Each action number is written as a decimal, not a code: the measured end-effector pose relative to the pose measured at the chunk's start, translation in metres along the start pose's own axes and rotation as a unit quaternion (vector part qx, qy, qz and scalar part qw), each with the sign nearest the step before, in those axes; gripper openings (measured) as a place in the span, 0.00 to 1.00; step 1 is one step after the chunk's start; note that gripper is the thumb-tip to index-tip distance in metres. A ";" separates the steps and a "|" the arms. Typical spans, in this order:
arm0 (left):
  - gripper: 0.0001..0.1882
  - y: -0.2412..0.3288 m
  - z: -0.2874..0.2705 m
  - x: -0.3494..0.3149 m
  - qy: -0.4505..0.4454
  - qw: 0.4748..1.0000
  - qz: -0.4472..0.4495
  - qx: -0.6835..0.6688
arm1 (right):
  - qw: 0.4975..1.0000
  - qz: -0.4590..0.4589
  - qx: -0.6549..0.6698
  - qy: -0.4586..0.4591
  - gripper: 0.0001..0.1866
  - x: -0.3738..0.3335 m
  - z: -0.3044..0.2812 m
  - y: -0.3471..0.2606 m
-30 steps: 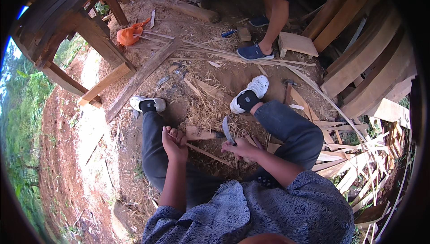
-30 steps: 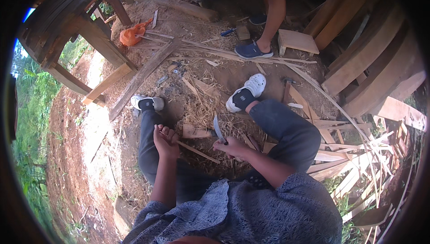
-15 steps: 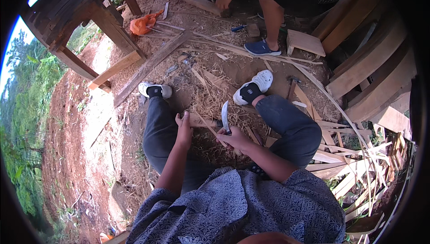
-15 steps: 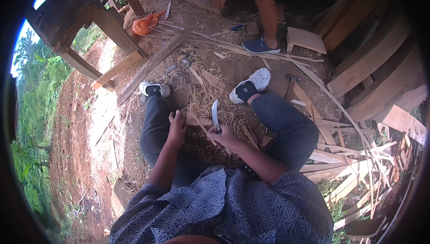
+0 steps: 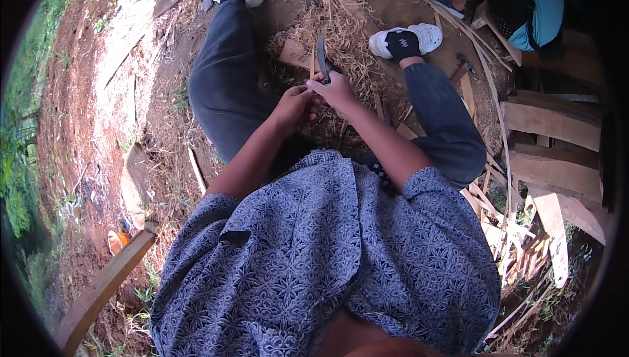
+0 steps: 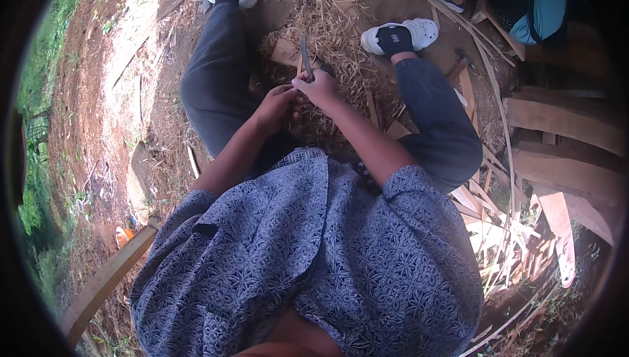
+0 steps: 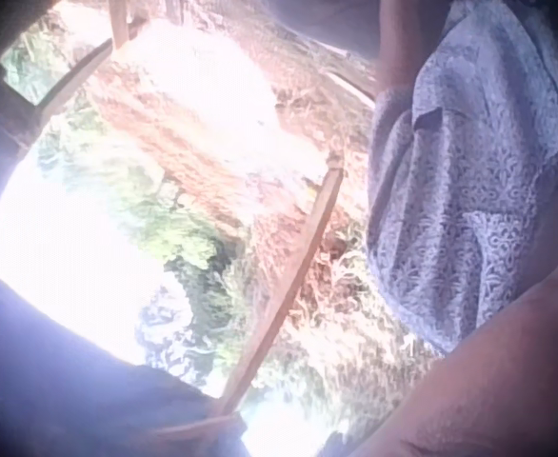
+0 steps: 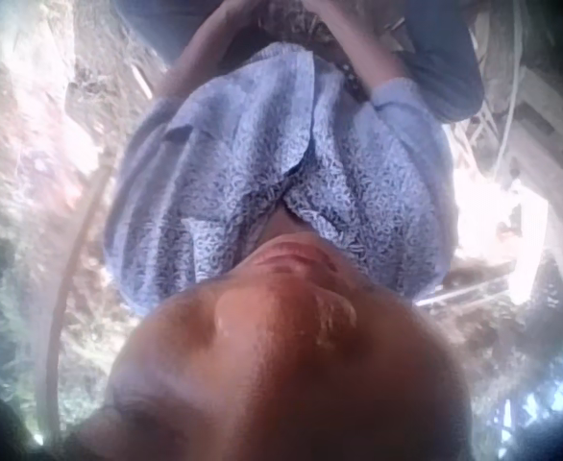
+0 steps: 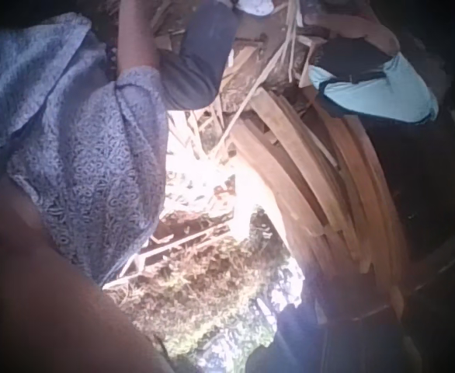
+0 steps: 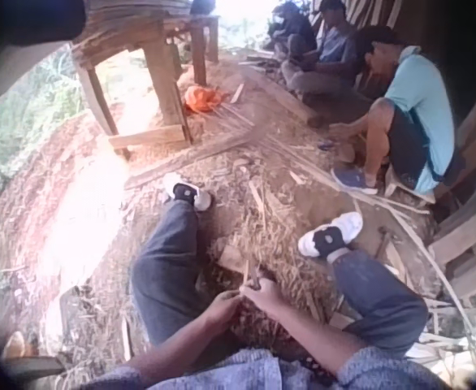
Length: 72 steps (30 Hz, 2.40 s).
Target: The person sits cross-legged on the ground and uses a knife to shave a thin wooden stick. They hold the stick with their left hand and carefully scrape the surface with the knife in their right hand, producing wood shavings. The person occasionally pauses to inspect the stick before continuing the shaving process.
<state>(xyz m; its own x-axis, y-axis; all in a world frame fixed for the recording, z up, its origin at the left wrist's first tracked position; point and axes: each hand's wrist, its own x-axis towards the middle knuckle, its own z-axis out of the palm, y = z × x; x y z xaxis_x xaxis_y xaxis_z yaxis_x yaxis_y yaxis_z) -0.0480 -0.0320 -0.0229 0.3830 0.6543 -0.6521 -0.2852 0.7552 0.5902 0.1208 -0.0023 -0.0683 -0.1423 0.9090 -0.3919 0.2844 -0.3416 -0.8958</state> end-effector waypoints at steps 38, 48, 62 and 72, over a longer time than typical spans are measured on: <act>0.09 0.122 0.001 -0.024 0.120 0.680 0.291 0.662 | 0.991 0.107 0.026 -0.076 0.28 -0.053 -0.064 -0.030; 0.08 0.119 0.010 -0.040 0.117 0.608 0.293 0.728 | 0.992 0.096 0.074 -0.046 0.26 -0.053 -0.050 -0.016; 0.08 0.087 0.015 -0.034 0.136 0.537 0.310 0.773 | 0.995 0.073 0.024 -0.063 0.22 -0.056 -0.043 -0.025; 0.09 0.054 0.025 -0.040 0.150 0.569 0.285 0.756 | 0.994 -0.008 -0.068 -0.086 0.16 -0.062 -0.025 -0.049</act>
<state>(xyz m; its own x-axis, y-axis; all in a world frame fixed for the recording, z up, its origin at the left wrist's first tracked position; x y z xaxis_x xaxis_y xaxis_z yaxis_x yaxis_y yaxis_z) -0.0572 -0.0183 0.0474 0.3757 0.9243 -0.0668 0.8817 -0.3343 0.3329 0.1395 -0.0361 0.0048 -0.3038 0.8556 -0.4192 0.4052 -0.2821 -0.8696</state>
